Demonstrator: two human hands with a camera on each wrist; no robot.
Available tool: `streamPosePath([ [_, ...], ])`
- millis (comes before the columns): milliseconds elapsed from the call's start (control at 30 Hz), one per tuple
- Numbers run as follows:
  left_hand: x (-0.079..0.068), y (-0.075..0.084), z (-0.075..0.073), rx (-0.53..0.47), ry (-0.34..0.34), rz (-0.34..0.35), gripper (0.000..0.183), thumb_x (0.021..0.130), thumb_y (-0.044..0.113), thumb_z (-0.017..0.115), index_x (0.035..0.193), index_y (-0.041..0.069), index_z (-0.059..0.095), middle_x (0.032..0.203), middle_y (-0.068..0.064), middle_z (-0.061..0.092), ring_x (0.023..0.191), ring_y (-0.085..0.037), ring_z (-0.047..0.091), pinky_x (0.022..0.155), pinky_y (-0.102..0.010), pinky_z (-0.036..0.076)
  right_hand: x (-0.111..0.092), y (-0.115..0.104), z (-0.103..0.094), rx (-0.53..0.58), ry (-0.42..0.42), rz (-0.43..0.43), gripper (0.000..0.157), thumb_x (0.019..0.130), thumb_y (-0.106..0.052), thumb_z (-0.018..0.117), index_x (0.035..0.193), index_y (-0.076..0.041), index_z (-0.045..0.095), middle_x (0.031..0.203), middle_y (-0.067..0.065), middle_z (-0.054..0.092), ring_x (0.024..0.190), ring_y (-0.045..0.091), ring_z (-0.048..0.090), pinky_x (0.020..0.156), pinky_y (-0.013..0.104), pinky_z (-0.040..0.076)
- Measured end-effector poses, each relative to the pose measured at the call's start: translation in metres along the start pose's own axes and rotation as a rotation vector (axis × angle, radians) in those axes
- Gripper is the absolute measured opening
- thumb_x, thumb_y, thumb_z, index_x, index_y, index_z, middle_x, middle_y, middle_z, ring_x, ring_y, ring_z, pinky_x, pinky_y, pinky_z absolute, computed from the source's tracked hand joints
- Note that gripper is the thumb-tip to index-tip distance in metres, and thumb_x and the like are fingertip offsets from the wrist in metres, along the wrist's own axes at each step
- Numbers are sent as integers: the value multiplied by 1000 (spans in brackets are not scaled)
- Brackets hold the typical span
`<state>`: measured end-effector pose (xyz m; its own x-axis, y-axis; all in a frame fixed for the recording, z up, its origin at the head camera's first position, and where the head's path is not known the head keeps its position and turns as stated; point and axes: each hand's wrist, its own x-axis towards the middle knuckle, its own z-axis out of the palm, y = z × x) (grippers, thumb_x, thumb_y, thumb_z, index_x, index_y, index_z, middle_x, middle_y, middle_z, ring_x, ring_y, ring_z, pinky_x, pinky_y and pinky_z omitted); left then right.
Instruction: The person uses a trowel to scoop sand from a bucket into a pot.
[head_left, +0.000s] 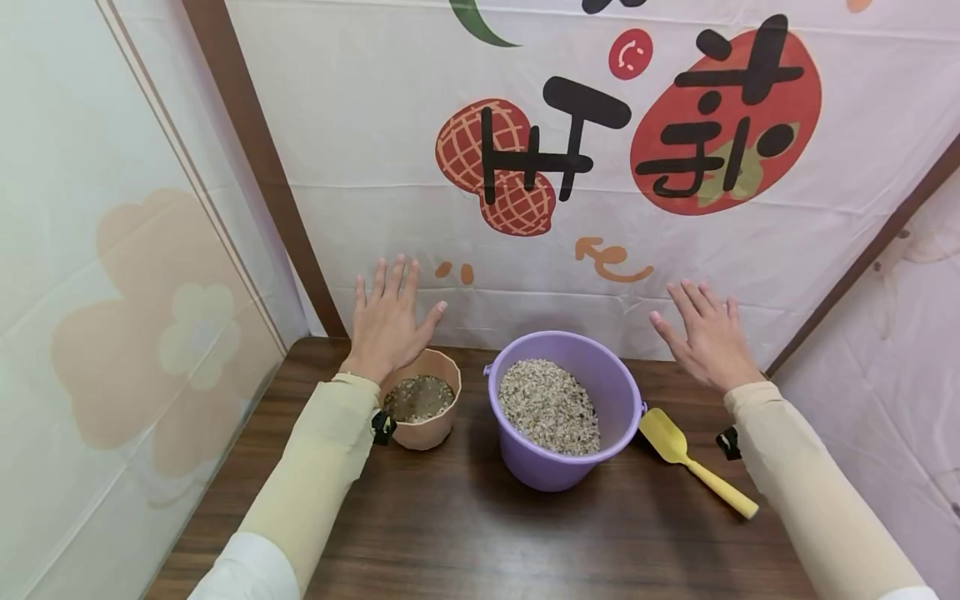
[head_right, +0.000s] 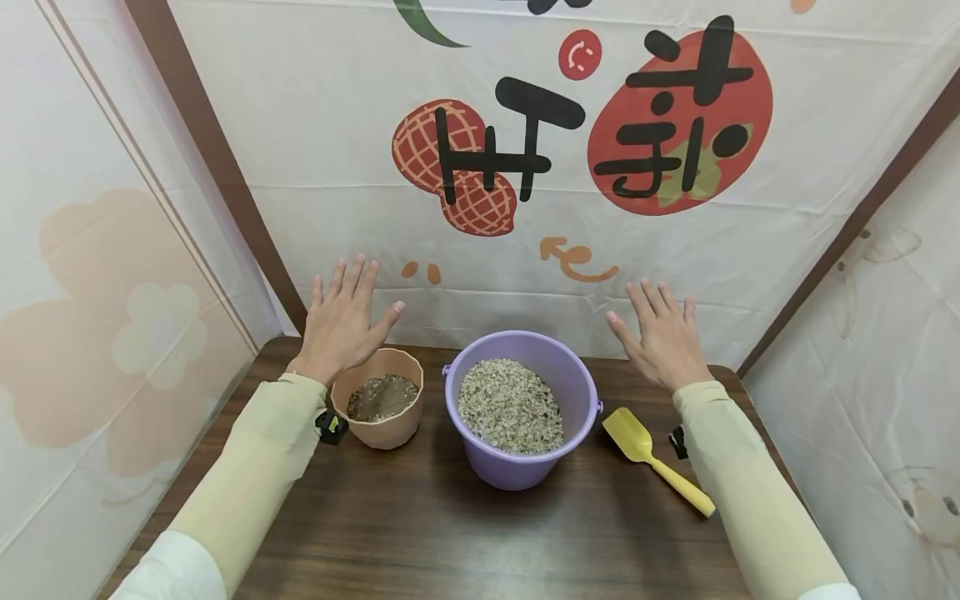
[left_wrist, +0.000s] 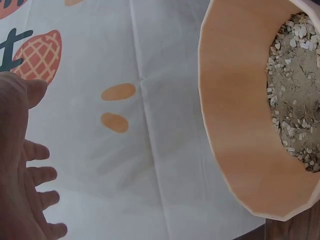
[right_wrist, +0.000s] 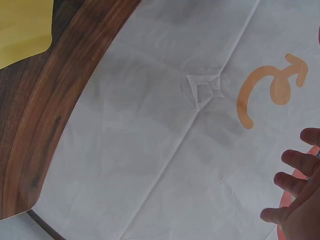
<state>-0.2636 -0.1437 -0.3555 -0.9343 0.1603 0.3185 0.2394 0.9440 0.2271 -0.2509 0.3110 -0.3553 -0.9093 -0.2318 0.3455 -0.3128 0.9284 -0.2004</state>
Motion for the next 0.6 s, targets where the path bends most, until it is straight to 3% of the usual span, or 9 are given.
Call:
streamPosePath([
  [233,-3,-2,1,-29,50,28,75,103,52,46,155,0,35,159,-24,32,147,-45,25,120,-61,15,-2,-2,0,10,56,-50,64,106,-46,48,144,5,50,144,30,48,135,48,39,111,65,28],
  [400,-5,-3,2,-34,79,49,70,103,49,51,148,-4,46,149,-26,46,141,-45,37,115,-60,29,-5,-5,-1,22,44,-44,61,107,-45,48,138,7,56,137,31,52,129,49,44,106,65,34],
  [600,-8,-2,3,-114,57,51,69,103,48,51,146,-6,47,148,-27,47,137,-45,42,113,-58,34,-7,-9,-2,35,38,-40,59,106,-44,49,136,7,57,132,31,54,121,50,49,101,66,38],
])
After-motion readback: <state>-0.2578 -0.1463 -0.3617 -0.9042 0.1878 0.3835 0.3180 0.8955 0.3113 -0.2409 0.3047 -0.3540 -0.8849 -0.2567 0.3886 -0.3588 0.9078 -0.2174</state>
